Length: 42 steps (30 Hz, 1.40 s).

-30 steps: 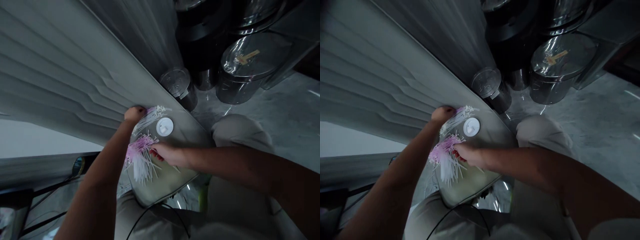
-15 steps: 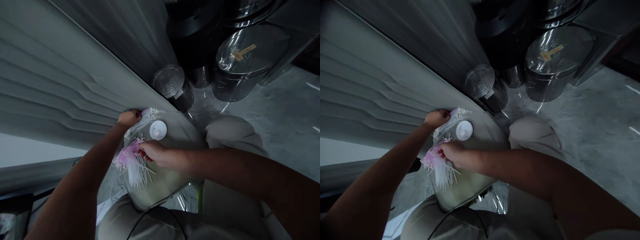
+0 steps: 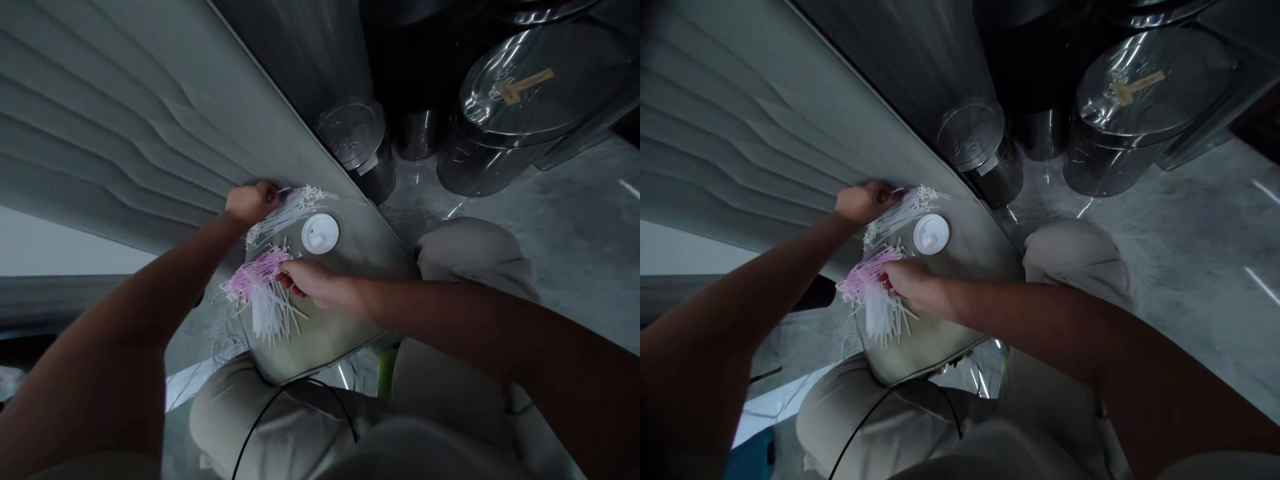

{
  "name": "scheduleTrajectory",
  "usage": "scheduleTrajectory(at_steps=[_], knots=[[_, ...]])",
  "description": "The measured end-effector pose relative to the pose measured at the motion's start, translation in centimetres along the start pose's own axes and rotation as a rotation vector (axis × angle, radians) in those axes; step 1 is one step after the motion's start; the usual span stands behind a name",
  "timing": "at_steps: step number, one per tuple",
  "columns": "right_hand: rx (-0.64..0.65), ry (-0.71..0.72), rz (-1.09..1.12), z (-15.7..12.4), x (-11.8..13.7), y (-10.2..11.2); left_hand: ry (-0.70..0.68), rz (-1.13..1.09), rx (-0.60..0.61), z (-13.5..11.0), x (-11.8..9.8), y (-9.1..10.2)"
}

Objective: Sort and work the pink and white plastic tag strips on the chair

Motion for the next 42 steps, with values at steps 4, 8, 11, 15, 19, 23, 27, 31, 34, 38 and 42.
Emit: scheduleTrajectory(at_steps=[4,8,11,15,19,23,27,31,34,38,42], knots=[[-0.017,0.015,0.008,-0.2,1.1,0.2,-0.046,-0.06,-0.142,-3.1,0.1,2.1],[-0.022,-0.004,0.018,0.0,1.4,0.4,-0.078,-0.459,-0.396,-8.8,-0.5,2.8],[-0.028,0.013,0.011,0.3,1.3,0.7,-0.086,-0.923,-0.507,-14.2,-1.8,0.8],[-0.056,0.029,-0.025,0.8,0.5,1.0,0.076,-1.38,-0.378,-19.4,-4.3,-3.7],[-0.099,0.001,-0.039,1.5,-0.9,1.9,0.144,-1.658,-0.328,-20.8,-5.6,-7.0],[-0.169,-0.05,-0.054,1.9,-2.3,2.9,0.186,-1.796,-0.233,-21.8,-6.7,-10.5],[-0.184,-0.114,-0.072,1.5,-3.1,2.8,0.083,-1.764,0.089,-23.7,-9.1,-12.6],[-0.216,-0.131,-0.136,0.7,-3.3,2.4,-0.013,-1.834,0.086,-24.9,-10.1,-11.2],[-0.25,-0.124,-0.152,0.1,-3.4,2.3,-0.063,-1.867,0.039,-24.9,-9.9,-10.0],[-0.268,-0.201,-0.126,-0.5,-3.6,2.5,-0.083,-1.864,0.075,-24.9,-10.3,-10.7],[-0.252,-0.209,-0.062,-0.7,-3.7,2.7,-0.136,-1.759,0.101,-25.0,-11.7,-12.2]])
Point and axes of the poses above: each hand's wrist, its own z-axis towards the middle knuckle, its own y-axis out of the back of the hand, x = y × z, the point moved 3 cm from there along z, towards the middle knuckle, and after that the axes turned 14 degrees about x, right-handed, at the moved point
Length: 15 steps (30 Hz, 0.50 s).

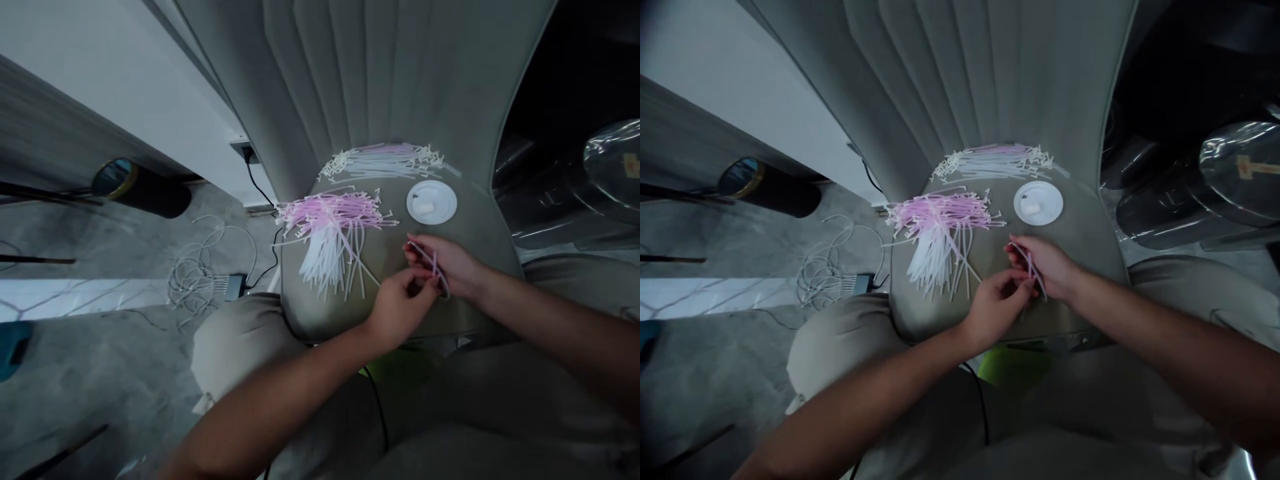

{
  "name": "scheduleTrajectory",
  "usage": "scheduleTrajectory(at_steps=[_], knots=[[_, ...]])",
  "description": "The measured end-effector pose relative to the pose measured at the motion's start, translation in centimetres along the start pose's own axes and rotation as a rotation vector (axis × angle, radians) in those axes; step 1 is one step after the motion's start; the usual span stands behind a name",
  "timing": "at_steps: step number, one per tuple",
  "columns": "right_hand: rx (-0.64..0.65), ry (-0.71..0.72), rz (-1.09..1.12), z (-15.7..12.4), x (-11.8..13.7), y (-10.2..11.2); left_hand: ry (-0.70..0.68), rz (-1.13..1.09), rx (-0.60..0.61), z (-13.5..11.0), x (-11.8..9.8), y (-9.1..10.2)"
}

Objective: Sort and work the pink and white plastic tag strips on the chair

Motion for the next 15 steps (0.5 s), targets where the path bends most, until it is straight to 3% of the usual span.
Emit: scheduleTrajectory(at_steps=[6,15], knots=[[-0.122,0.046,-0.016,-0.9,0.1,0.8,-0.068,0.267,0.066,0.5,0.7,-0.8],[-0.044,0.067,-0.105,-1.7,-0.2,2.6,-0.141,0.575,0.132,0.8,0.9,-1.1]])
Point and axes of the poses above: each hand's wrist, its own z-axis towards the middle knuckle, its own y-axis out of the back of the hand, x = y × z, the point moved 3 cm from there along z, towards the middle knuckle, and after that the axes turned 14 degrees about x, right-handed, at the moved point
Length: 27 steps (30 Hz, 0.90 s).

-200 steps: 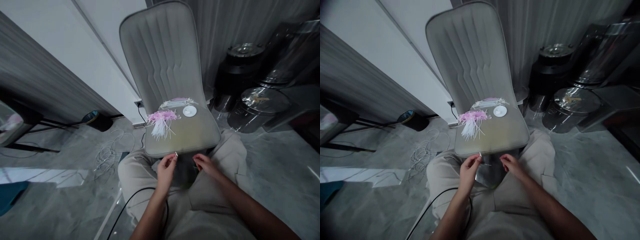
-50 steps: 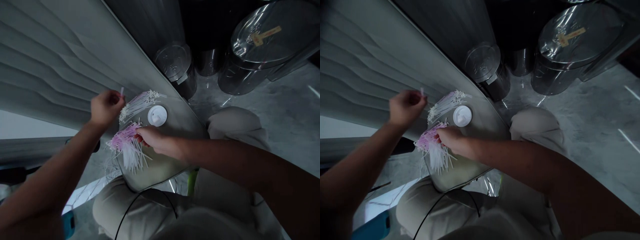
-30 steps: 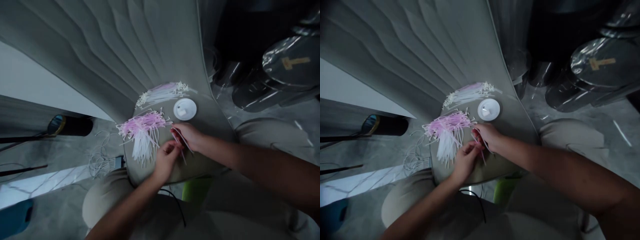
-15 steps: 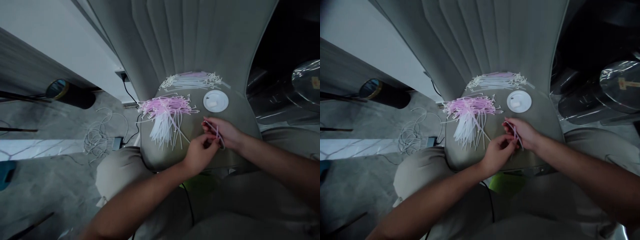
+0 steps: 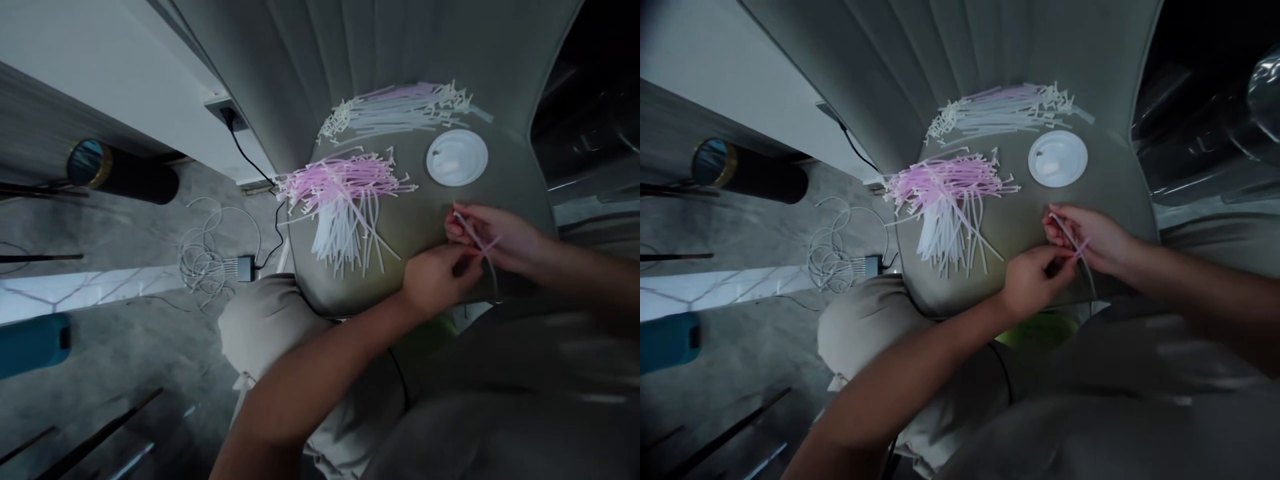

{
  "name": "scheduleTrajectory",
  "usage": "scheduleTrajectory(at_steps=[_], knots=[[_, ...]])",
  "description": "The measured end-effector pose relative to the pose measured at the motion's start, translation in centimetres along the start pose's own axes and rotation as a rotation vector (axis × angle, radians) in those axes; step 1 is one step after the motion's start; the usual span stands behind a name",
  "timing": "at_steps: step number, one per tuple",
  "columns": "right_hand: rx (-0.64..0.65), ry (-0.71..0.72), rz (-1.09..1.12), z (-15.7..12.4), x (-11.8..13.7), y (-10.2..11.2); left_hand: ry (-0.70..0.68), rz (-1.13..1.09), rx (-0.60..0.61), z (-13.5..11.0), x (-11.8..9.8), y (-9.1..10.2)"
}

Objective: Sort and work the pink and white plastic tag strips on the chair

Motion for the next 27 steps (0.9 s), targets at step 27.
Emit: scheduleTrajectory(at_steps=[27], knots=[[0.077,0.043,-0.155,0.2,1.0,1.1,-0.028,0.037,0.133,-0.2,0.1,0.3]])
Point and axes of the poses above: each hand's wrist, its own z-axis towards the middle knuckle, its own y-axis out of the back of the hand, x = y × z, the point moved 3 cm from there along z, towards the middle knuckle, and after that the axes turned 14 degrees about x, right-handed, at the moved point
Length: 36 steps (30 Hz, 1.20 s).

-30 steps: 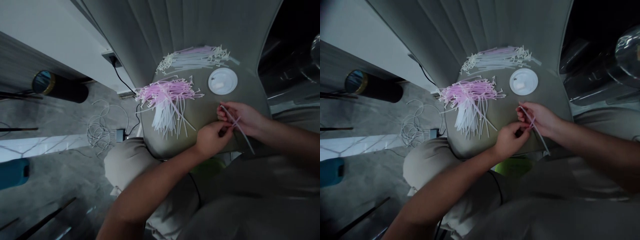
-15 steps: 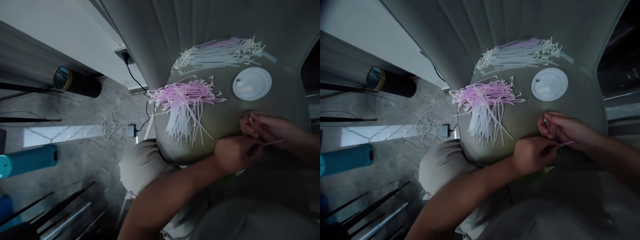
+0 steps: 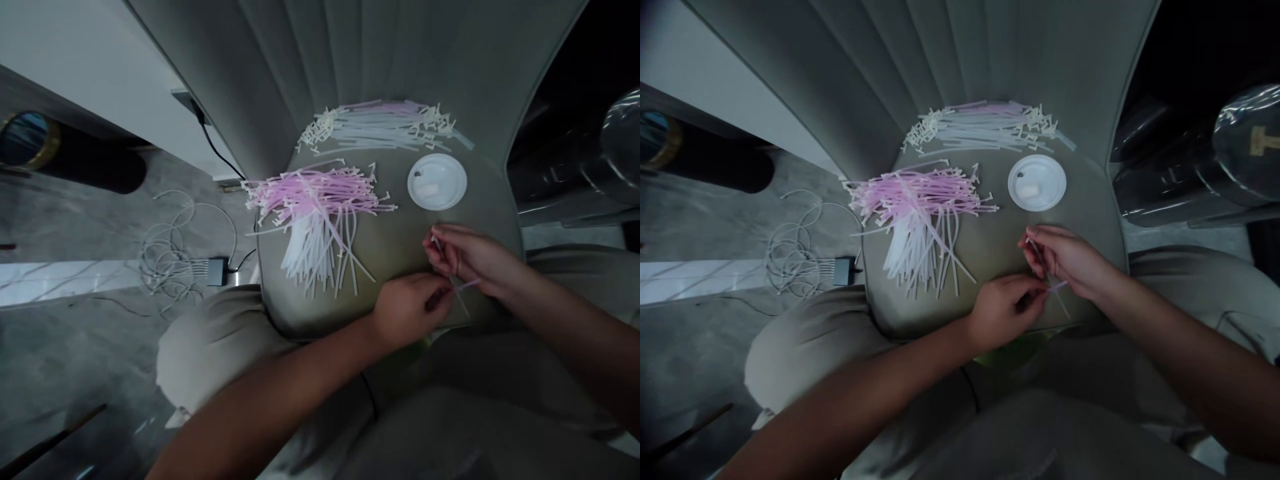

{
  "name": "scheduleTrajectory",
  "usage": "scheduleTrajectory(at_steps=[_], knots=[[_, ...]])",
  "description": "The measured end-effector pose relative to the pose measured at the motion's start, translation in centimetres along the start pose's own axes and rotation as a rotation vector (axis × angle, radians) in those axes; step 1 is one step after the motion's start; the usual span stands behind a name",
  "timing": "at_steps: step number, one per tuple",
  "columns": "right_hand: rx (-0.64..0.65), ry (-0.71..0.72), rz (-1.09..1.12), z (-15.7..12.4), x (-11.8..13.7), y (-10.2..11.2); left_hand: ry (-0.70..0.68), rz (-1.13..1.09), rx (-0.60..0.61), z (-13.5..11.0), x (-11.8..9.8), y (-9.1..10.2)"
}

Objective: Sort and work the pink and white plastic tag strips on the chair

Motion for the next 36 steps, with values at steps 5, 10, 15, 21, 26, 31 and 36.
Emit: scheduleTrajectory(at_steps=[5,10,15,21,26,31,36], knots=[[0.085,0.022,-0.049,1.1,0.3,0.0,-0.007,0.015,-0.014,0.2,-0.1,-0.1],[-0.026,0.052,-0.059,-0.1,0.1,0.1,-0.039,0.044,-0.03,0.2,-0.2,-0.3],[-0.053,0.028,-0.122,-0.9,0.2,0.0,-0.094,0.071,0.008,0.4,-0.1,-0.7],[-0.05,-0.006,-0.096,-0.5,0.1,0.4,-0.117,0.08,0.022,0.6,-0.2,-0.8],[-0.031,-0.024,-0.106,-1.2,-0.6,1.8,-0.08,0.103,0.013,0.8,-0.1,-1.0],[0.026,-0.037,-0.069,-1.5,-0.9,2.8,-0.056,0.099,0.018,0.8,-0.1,-1.1],[0.036,-0.01,-0.04,-1.0,-0.9,2.7,-0.096,0.13,0.003,0.7,-0.2,-1.1]])
Point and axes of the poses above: each hand's wrist, its own z-axis towards the middle knuckle, its own y-axis out of the back of the hand, x = y × z, the point moved 3 cm from there along z, towards the middle knuckle, and after that the axes turned 14 degrees about x, right-handed, at the moved point
